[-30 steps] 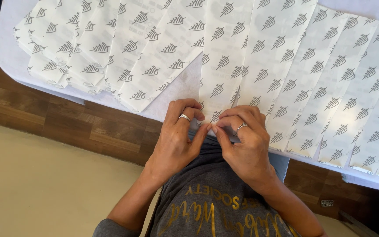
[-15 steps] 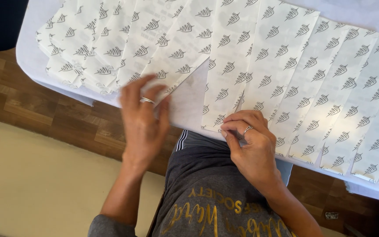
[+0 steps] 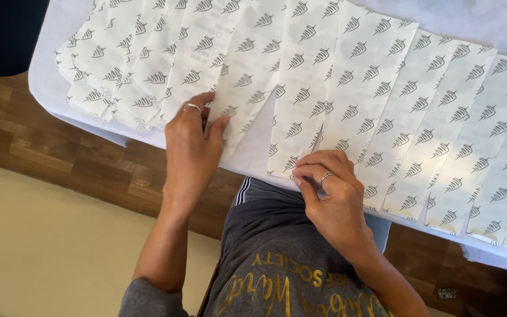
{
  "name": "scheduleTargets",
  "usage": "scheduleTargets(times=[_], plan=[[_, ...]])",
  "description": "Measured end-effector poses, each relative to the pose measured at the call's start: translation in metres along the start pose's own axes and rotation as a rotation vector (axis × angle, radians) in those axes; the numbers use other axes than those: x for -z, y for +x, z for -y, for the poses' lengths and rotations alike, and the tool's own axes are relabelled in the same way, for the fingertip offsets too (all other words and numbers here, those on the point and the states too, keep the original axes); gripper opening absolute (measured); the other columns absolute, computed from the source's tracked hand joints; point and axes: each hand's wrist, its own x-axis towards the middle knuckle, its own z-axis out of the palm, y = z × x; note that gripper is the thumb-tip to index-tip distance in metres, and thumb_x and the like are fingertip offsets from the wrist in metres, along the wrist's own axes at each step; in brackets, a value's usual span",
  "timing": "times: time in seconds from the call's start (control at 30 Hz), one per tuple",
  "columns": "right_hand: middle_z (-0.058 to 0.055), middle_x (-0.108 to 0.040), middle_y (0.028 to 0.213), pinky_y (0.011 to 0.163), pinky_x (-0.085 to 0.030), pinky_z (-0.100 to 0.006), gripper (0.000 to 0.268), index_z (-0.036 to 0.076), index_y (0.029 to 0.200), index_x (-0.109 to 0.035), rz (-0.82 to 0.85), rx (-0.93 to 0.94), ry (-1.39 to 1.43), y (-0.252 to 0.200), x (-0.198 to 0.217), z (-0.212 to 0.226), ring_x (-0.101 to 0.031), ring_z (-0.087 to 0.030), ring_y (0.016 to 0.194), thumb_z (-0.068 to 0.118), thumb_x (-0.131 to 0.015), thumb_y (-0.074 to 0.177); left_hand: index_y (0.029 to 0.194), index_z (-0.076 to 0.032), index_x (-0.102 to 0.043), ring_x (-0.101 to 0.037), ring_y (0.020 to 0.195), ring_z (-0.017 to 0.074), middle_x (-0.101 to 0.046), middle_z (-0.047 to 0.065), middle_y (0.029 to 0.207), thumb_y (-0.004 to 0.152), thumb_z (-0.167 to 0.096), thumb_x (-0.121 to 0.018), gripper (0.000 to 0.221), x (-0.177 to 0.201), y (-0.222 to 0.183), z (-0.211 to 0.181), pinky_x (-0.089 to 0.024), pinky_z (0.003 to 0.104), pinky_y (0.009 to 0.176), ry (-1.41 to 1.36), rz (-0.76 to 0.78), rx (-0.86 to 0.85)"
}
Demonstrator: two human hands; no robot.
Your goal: The person applies glue from a squeeze bottle to the edges of several printed paper strips, then aligns and presses the strips together one by one on a table.
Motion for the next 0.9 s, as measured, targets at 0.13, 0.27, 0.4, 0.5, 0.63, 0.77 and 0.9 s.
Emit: scheduleTargets(times=[0.13,0.27,0.4,0.5,0.63,0.77,0.9], plan=[[-0.006,-0.072,0.089,0.089,-0.047,-0.035,0.011,0.003,0.083,-0.075,0.0,0.007,-0.007,0.003,0.002,0.006,-0.067,-0.027,0.099,-0.008,-0.078,0.083,0.124,0.012,-0.064,-0.071,0.074,0.0469,-0.067,0.026,0.079,0.088,-0.002,-0.077,0.04,-0.015,-0.008,-0.013,-0.057,0.048,0.063,-0.086,-0.011,-0.015],[-0.007,-0.071,0.092,0.087,-0.047,-0.036,0.011,0.002,0.088,-0.075,0.01,0.087,-0.05,0.005,0.003,0.012,-0.067,-0.027,0.1,-0.008,-0.078,0.083,0.131,0.013,-0.06,-0.071,0.072,0.0394,-0.067,0.026,0.082,0.089,0.001,-0.076,0.047,-0.027,-0.012,-0.009,-0.059,0.045,0.065,-0.157,-0.053,-0.024],[-0.009,-0.073,0.102,0.089,-0.05,-0.038,0.012,0.001,0.095,-0.075,-0.041,0.235,-0.005,0.017,-0.013,0.019,-0.068,-0.032,0.103,-0.004,-0.08,0.085,0.134,0.011,-0.058,-0.072,0.075,0.039,-0.066,0.022,0.085,0.091,0.001,-0.075,0.047,-0.036,-0.017,-0.005,-0.062,0.044,0.066,-0.173,-0.103,-0.063],[-0.011,-0.073,0.105,0.089,-0.05,-0.04,0.018,0.0,0.098,-0.075,-0.059,0.315,0.022,0.023,-0.034,0.024,-0.069,-0.034,0.105,0.006,-0.084,0.085,0.135,0.007,-0.058,-0.073,0.078,0.0366,-0.065,0.018,0.088,0.094,-0.002,-0.074,0.045,-0.042,-0.024,0.002,-0.062,0.041,0.065,-0.138,-0.14,-0.109],[-0.013,-0.073,0.102,0.088,-0.052,-0.04,0.022,-0.002,0.097,-0.074,-0.061,0.377,-0.022,0.027,-0.05,0.017,-0.071,-0.035,0.103,0.003,-0.087,0.081,0.134,0.005,-0.058,-0.074,0.08,0.0354,-0.062,0.016,0.091,0.095,-0.005,-0.075,0.044,-0.03,-0.024,0.001,-0.064,0.04,0.067,-0.095,-0.155,-0.148],[-0.013,-0.073,0.1,0.086,-0.053,-0.041,0.017,-0.001,0.094,-0.073,-0.044,0.414,-0.094,0.028,-0.046,0.02,-0.072,-0.035,0.101,0.005,-0.085,0.084,0.11,0.0,-0.073,-0.071,0.101,0.0378,-0.065,0.015,0.107,0.085,-0.007,-0.085,0.029,0.003,-0.026,0.016,-0.061,0.042,0.085,-0.098,-0.076,-0.37],[-0.014,-0.074,0.103,0.086,-0.053,-0.041,0.01,0.001,0.09,-0.073,-0.04,0.444,-0.155,0.03,-0.044,0.027,-0.072,-0.035,0.102,0.003,-0.082,0.086,0.096,-0.002,-0.078,-0.072,0.105,0.0381,-0.075,0.014,0.105,0.081,-0.005,-0.086,0.016,0.028,-0.031,0.018,-0.059,0.045,0.093,-0.198,0.199,-0.497]])
